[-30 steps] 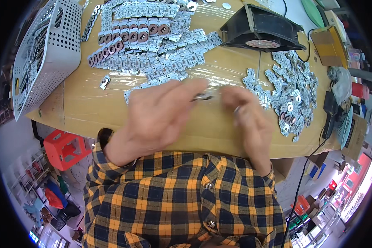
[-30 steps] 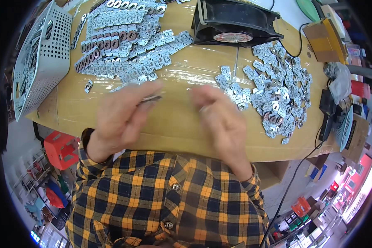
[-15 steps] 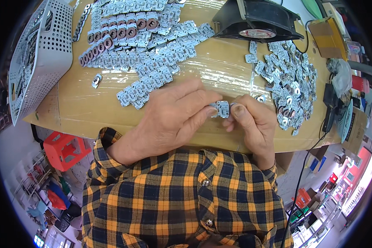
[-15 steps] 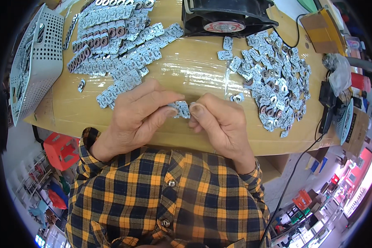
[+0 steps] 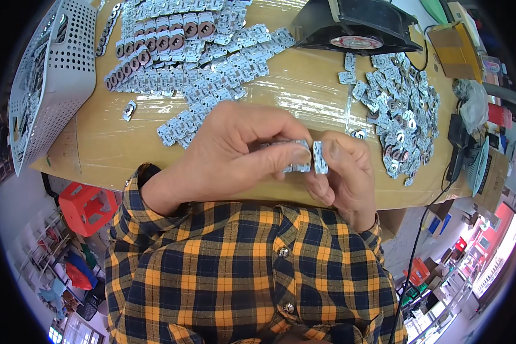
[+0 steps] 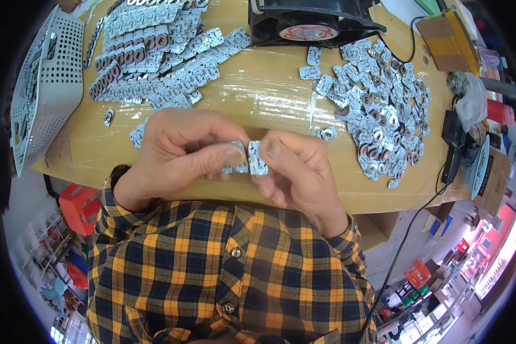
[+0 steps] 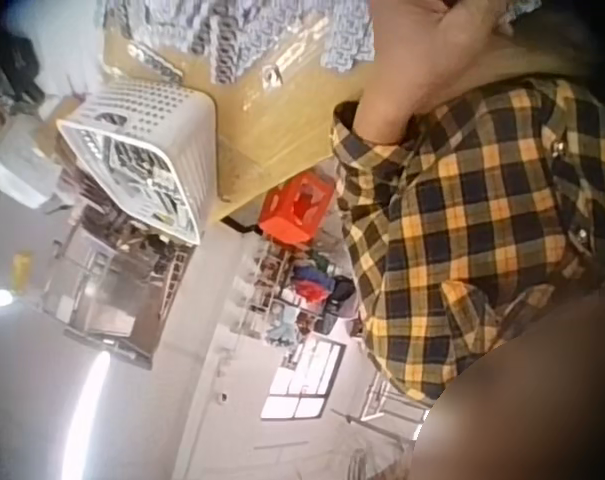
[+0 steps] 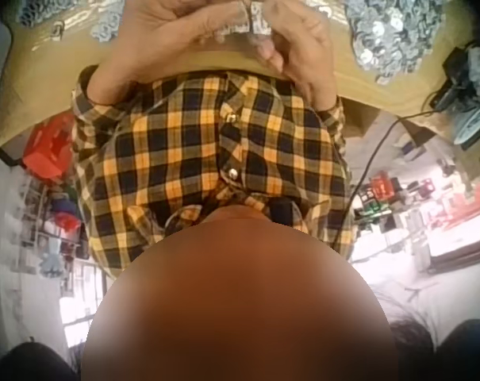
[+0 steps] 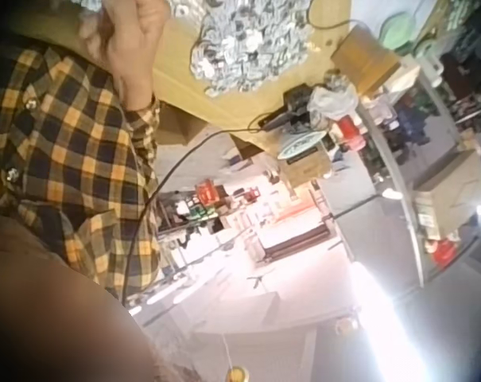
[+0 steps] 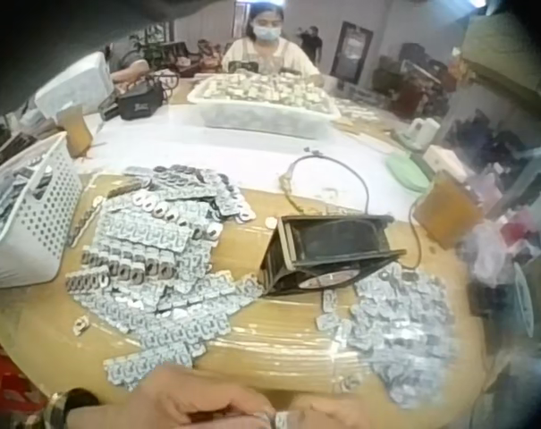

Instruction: Separating and inspecting small electronic modules from strips on a factory workbench.

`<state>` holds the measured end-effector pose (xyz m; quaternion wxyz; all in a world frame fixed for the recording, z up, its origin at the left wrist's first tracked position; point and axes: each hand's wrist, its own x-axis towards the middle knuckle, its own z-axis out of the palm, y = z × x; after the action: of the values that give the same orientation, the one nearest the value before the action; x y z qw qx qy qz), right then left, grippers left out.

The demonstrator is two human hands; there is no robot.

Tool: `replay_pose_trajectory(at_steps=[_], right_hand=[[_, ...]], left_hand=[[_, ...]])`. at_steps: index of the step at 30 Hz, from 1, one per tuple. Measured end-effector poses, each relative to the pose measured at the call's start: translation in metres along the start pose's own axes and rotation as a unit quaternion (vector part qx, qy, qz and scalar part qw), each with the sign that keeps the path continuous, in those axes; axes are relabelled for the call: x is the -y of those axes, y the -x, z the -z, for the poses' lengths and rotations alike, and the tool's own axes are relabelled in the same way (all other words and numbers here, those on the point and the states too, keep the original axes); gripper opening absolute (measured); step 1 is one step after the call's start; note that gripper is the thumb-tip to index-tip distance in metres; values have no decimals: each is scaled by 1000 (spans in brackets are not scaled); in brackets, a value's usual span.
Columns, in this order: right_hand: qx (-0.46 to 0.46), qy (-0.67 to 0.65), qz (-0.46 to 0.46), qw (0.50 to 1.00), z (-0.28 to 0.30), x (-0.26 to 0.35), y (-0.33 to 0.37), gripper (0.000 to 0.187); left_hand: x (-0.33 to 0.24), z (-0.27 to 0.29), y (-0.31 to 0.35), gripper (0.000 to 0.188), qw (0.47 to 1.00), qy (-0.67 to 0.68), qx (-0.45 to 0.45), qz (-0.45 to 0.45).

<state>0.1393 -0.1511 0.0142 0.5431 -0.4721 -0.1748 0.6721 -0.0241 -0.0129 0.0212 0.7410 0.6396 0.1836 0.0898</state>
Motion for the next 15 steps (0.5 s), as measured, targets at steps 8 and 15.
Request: replay_pose_trajectory(at_steps=[8, 15], right_hand=[[-170, 174, 131, 961, -4, -8, -11, 31], [-195, 228, 166, 939, -5, -10, -9, 32]], left_hand=[[13, 6, -5, 30, 960, -217, -62, -164], [18, 0, -7, 34, 898, -304, -134, -289]])
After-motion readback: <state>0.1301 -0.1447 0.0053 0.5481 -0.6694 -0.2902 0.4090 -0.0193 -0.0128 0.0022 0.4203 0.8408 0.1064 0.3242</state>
